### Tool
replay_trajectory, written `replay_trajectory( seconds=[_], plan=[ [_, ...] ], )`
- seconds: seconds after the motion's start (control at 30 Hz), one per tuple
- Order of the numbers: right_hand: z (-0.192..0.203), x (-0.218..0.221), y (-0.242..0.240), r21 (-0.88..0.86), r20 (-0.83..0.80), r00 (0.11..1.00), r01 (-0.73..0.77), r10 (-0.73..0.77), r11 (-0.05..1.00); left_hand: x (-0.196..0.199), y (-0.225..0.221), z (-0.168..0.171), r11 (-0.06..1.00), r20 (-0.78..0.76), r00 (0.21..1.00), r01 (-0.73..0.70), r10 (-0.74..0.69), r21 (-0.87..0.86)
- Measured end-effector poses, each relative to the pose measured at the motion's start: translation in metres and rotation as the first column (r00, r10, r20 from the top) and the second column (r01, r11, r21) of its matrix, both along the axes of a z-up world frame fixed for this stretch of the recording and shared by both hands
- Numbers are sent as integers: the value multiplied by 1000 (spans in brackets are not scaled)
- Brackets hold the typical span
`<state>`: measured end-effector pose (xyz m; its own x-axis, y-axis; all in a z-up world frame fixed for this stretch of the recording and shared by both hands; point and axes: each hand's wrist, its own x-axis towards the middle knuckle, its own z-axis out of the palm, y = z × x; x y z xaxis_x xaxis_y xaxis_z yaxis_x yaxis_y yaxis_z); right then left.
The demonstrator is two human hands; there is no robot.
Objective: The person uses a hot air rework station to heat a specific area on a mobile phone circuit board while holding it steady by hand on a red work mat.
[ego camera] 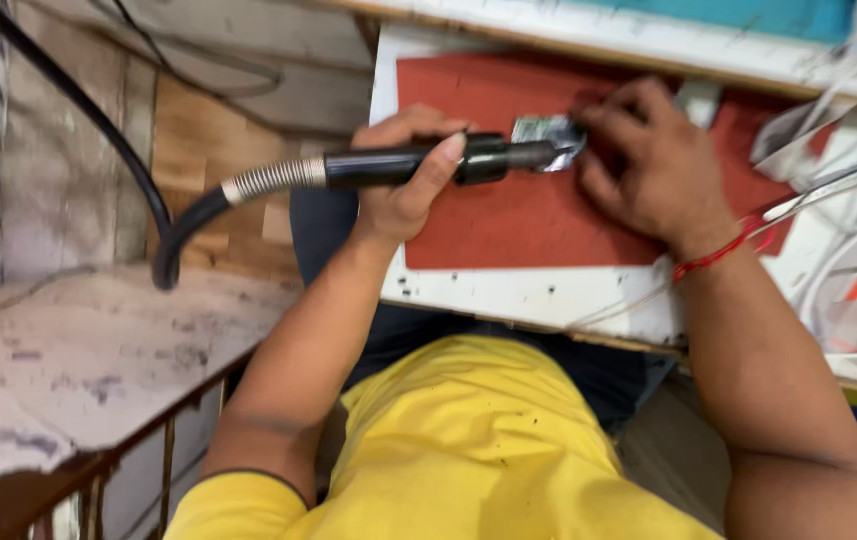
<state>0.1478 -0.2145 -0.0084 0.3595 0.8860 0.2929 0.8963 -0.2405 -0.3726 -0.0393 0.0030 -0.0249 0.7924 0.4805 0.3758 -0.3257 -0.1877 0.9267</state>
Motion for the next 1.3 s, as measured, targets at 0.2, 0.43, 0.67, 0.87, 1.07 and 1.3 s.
replay_trajectory(
  seconds=[0.2, 0.43, 0.67, 0.87, 1.07, 1.3],
  plan=[
    [1, -1, -4, 47, 11, 1000, -27, 27, 999, 3, 1, -10, 1000, 11, 1000, 0, 1, -19],
    [7, -3, 0, 52, -77, 997, -23, 27, 998, 2, -6, -4, 998, -13, 998, -67, 66, -14],
    [1, 1, -2, 46, -95, 995, -13, 17, 999, 3, -7, -4, 995, 11, 995, -101, 101, 3],
    [5, 4, -2, 74, -182, 982, -39, 52, 996, 2, -7, -7, 999, 40, 998, -40, 39, 4],
    [-6, 7, -5, 53, -180, 983, -19, 28, 998, 4, -6, -10, 992, 54, 991, -123, 122, 8],
    [-2, 2, 0, 88, -143, 990, 18, -5, 996, 7, -7, -3, 993, 28, 994, -103, 102, 53]
  ],
)
